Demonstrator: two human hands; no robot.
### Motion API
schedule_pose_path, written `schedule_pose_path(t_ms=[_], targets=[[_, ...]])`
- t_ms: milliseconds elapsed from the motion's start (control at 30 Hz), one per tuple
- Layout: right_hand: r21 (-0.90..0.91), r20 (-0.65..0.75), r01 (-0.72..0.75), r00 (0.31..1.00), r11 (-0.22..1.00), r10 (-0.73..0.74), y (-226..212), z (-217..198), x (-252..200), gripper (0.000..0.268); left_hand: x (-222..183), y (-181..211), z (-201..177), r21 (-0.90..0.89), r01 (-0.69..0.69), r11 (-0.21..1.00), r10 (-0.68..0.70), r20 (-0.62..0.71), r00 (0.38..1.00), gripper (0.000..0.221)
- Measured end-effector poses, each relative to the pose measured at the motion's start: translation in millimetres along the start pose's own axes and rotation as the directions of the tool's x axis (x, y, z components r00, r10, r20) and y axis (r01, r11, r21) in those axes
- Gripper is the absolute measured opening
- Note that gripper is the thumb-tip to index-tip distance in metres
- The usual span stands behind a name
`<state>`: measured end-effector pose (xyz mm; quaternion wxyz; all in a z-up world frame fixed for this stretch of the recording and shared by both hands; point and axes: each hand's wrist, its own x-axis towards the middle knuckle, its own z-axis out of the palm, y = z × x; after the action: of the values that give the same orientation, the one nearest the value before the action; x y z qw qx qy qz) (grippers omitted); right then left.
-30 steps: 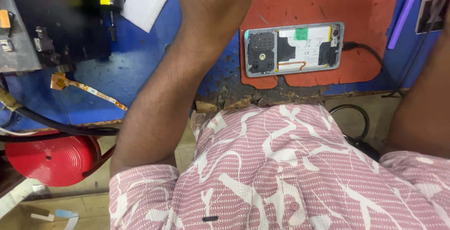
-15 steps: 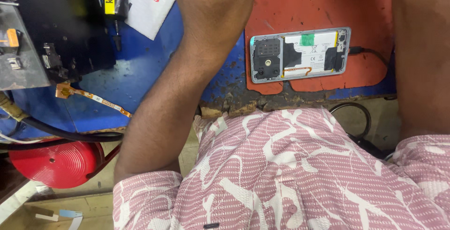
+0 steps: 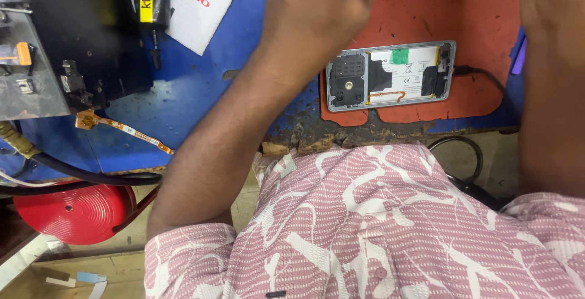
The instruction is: The person uses a screwdriver to remove screws from a metal frame and then places the frame onto a disassembled smartphone. They align the frame with the phone's body and press it into place, then use a small tool to adjust internal components.
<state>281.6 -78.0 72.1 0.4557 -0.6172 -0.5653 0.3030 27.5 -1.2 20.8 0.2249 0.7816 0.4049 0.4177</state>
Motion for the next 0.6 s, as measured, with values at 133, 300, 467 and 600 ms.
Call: schedule_pose_path(t_ms=[133,300,467,600], targets=[[0.135,-0.029,0.003,1.0,0.991,0.001,-4,4,-13,0.015,7,22,-9,-0.241,-0.032,0.97,0.044,0.044,0.998,0.015],[0.258,-0.059,0.031,0.998,0.966,-0.016,-11,9,-24,0.02,7,29,-11,-0.236,-0.075,0.969,0.096,0.077,0.992,0.013],[0.314,-0.092,0.099,0.993,0.944,-0.073,-17,13,-24,0.025,4,32,-12,-0.324,-0.096,0.941,0.125,0.07,0.99,0.012],[0.251,-0.108,0.185,0.981,0.95,-0.163,-18,16,-25,0.026,5,35,-13,-0.294,-0.093,0.951,0.117,0.065,0.991,0.011]])
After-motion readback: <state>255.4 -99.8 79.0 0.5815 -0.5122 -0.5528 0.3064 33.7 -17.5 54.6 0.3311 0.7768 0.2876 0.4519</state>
